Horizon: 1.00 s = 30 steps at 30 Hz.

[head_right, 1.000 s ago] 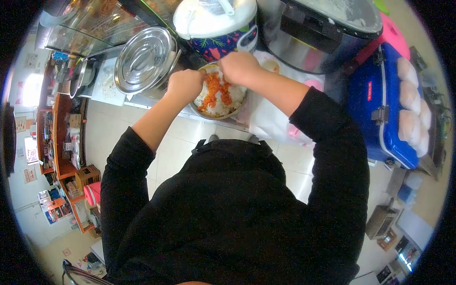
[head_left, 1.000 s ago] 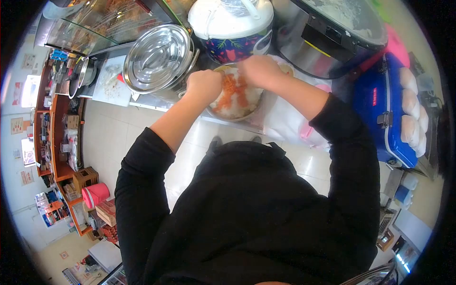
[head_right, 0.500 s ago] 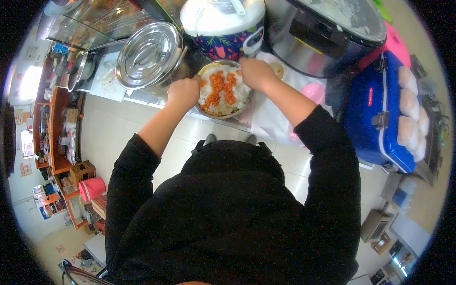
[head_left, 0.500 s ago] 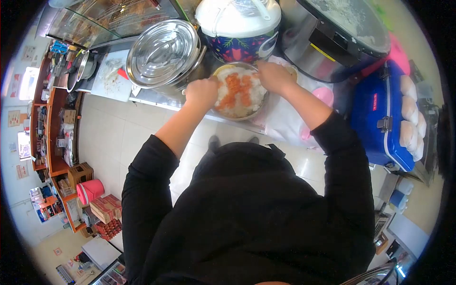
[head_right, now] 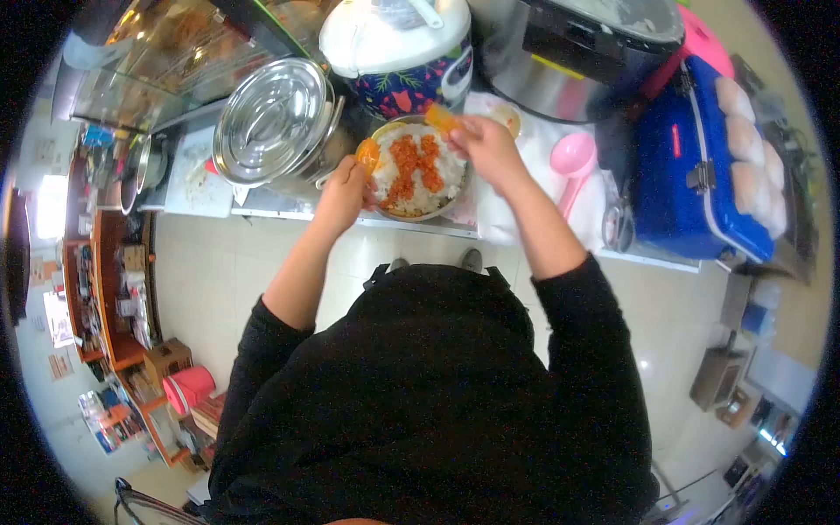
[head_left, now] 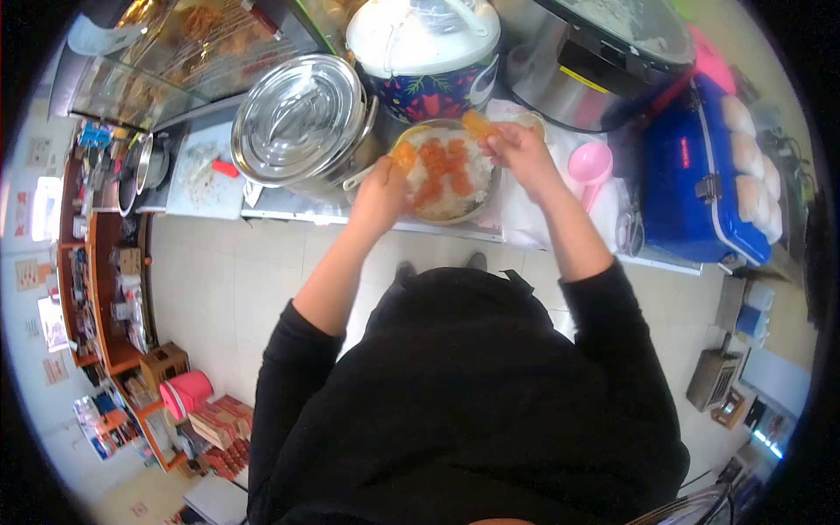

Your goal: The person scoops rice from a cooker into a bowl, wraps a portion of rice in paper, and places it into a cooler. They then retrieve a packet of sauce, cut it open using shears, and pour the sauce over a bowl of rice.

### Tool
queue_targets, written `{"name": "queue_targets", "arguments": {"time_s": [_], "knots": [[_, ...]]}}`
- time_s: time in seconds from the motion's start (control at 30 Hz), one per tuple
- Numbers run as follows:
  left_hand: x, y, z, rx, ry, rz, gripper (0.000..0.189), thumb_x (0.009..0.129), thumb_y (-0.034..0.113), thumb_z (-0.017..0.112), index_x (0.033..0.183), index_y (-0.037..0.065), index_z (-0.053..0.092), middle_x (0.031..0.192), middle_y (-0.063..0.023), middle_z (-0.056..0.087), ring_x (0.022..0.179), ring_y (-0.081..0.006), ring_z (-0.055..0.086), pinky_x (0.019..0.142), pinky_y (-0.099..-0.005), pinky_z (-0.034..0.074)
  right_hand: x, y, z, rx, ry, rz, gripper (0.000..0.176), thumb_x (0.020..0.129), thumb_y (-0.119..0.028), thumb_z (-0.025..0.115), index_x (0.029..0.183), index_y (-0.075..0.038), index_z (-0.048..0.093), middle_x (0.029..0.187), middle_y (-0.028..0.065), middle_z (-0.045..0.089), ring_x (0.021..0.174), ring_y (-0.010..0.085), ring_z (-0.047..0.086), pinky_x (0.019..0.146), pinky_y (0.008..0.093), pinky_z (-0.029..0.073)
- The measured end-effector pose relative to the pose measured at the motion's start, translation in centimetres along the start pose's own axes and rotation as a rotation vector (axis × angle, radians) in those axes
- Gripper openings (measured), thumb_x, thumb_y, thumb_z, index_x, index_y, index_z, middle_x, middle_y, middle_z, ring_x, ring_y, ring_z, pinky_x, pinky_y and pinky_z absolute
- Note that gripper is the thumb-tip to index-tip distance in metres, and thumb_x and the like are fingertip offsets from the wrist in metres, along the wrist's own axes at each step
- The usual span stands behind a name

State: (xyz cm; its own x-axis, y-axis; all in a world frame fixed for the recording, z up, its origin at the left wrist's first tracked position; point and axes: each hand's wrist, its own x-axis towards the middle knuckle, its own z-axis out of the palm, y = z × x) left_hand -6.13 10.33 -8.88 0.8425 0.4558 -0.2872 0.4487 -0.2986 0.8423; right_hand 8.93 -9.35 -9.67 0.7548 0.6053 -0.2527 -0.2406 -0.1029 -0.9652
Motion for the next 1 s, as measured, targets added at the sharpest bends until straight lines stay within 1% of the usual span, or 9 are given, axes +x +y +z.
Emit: {"name": "queue_targets", "arguments": {"time_s": [0.07,0.17,0.47,0.53,0.67,0.77,0.83,0.9,1.0], "knots": [[-1.3,2.0,1.2,-0.671,-0.13,-0.055,0.029,0.096,0.024,0.036,0.109,0.001,0.048,0.094,-0.0118,0.061,0.082,-0.0199,0.062,0.071,-0.0302,0.048,-2.4,0.6,2.0,0.272,0.032,0.016,0.025,0.092,-0.015,0.053,0.112,-0.001,0.053,0.104,0.0094,0.062,0.095,0.0154,0.059,0.081,0.0299,0.048],[-1.1,1.3,3.2,-0.861,-0.205,0.005,0.033,0.098,0.023,0.035,0.123,0.002,0.041,0.103,-0.0067,0.059,0.093,-0.0166,0.056,0.079,-0.028,0.044,-6.6,1.0,6.5,0.554,0.121,0.001,0.029,0.092,-0.017,0.053,0.116,-0.002,0.05,0.11,0.0097,0.059,0.1,0.0158,0.057,0.084,0.0311,0.047],[-8.9,-1.3,6.1,-0.67,-0.713,0.053,0.026,0.095,0.02,0.044,0.111,0.002,0.055,0.107,-0.0049,0.058,0.097,-0.0117,0.052,0.085,-0.0257,0.04,-18.0,4.2,16.0,1.081,0.651,-0.19,0.025,0.092,-0.018,0.053,0.116,-0.012,0.049,0.111,0.002,0.058,0.099,0.0156,0.057,0.084,0.0328,0.048],[-9.8,-4.1,7.4,-0.509,-0.862,0.306,0.027,0.095,0.019,0.044,0.112,0.001,0.054,0.107,-0.0045,0.058,0.098,-0.0127,0.052,0.087,-0.0261,0.04,-20.4,6.8,17.4,1.12,0.783,-0.281,0.029,0.091,-0.018,0.054,0.119,-0.014,0.047,0.113,0.003,0.056,0.1,0.0175,0.057,0.08,0.0343,0.049],[-15.0,-4.6,7.7,-0.175,-1.334,0.485,0.037,0.094,0.015,0.044,0.126,-0.002,0.045,0.137,-0.0131,0.038,0.128,-0.0199,0.033,0.104,-0.0298,0.027,-27.5,9.7,20.5,1.182,1.044,-0.44,0.025,0.091,-0.014,0.055,0.115,-0.013,0.049,0.109,0.0018,0.057,0.095,0.0133,0.057,0.082,0.0302,0.048],[-20.9,-4.8,8.7,-0.117,-1.502,0.609,0.052,0.093,0.015,0.043,0.141,0.001,0.025,0.15,-0.0137,0.013,0.139,-0.0222,0.011,0.11,-0.0329,0.016,-34.5,10.9,22.6,1.208,1.228,-0.675,0.027,0.09,-0.013,0.056,0.116,-0.012,0.049,0.105,0.0007,0.057,0.089,0.0123,0.056,0.081,0.0297,0.048],[-23.4,-6.0,10.3,-0.093,-1.648,0.661,0.059,0.094,0.019,0.043,0.143,0.0,0.016,0.147,-0.017,0.022,0.134,-0.0244,0.027,0.108,-0.032,0.021,-40.3,10.4,24.6,1.18,1.395,-0.827,0.028,0.089,-0.012,0.057,0.116,-0.012,0.049,0.103,0.0003,0.056,0.086,0.0121,0.055,0.08,0.0292,0.048],[-26.8,-3.7,9.8,0.038,-1.822,0.341,0.057,0.096,0.025,0.041,0.143,0.005,0.018,0.15,-0.0097,0.017,0.137,-0.0253,0.02,0.109,-0.0391,0.021,-45.7,10.0,27.3,1.104,1.574,-0.962,0.029,0.089,-0.012,0.058,0.116,-0.012,0.049,0.101,0.0003,0.056,0.085,0.0121,0.055,0.079,0.0287,0.048],[-30.9,-3.7,10.7,0.113,-1.926,0.376,0.056,0.096,0.028,0.04,0.143,0.005,0.021,0.149,-0.0095,0.021,0.135,-0.0263,0.026,0.105,-0.041,0.029,-53.9,9.3,32.3,0.845,1.881,-1.129,0.028,0.088,-0.011,0.059,0.115,-0.012,0.05,0.101,0.0011,0.057,0.086,0.0122,0.056,0.078,0.0276,0.048]]}}
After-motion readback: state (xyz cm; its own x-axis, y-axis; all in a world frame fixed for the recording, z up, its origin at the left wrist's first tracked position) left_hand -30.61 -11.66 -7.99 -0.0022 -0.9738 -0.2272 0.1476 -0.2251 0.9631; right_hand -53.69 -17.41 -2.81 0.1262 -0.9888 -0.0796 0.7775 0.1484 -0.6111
